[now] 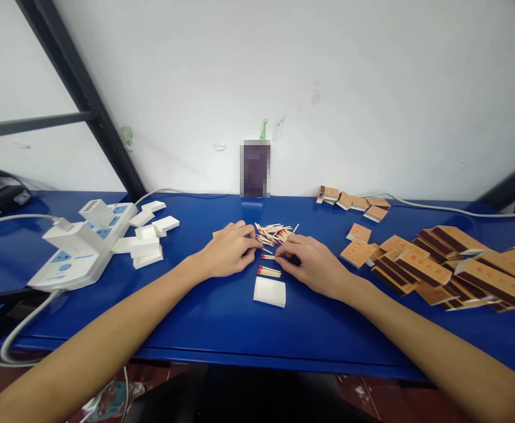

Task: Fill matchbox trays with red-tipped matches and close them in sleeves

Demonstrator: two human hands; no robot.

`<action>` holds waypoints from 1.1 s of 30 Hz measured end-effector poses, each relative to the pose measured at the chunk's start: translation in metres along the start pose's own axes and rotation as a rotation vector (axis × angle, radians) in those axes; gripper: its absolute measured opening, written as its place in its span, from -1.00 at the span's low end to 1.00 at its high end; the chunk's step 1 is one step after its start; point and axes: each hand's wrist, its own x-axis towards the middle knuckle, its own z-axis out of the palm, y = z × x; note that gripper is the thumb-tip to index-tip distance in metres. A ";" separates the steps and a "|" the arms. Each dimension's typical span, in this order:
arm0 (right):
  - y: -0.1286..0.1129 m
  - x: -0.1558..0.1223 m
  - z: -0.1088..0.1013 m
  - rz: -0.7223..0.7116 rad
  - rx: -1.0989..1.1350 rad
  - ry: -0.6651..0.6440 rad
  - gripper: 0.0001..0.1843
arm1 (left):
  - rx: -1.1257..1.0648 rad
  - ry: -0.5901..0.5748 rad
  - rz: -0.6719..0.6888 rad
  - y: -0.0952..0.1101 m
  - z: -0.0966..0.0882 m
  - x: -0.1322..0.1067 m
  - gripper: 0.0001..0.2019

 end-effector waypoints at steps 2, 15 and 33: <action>0.000 0.000 0.001 -0.012 -0.007 0.009 -0.88 | -0.046 -0.015 0.004 0.004 -0.001 0.000 -0.71; -0.002 0.000 -0.001 0.022 -0.025 -0.001 -0.84 | 0.043 0.111 -0.091 -0.003 0.001 -0.001 -0.71; -0.004 0.000 -0.004 0.019 0.003 -0.010 -0.85 | -0.009 0.079 -0.066 0.001 0.002 0.000 -0.75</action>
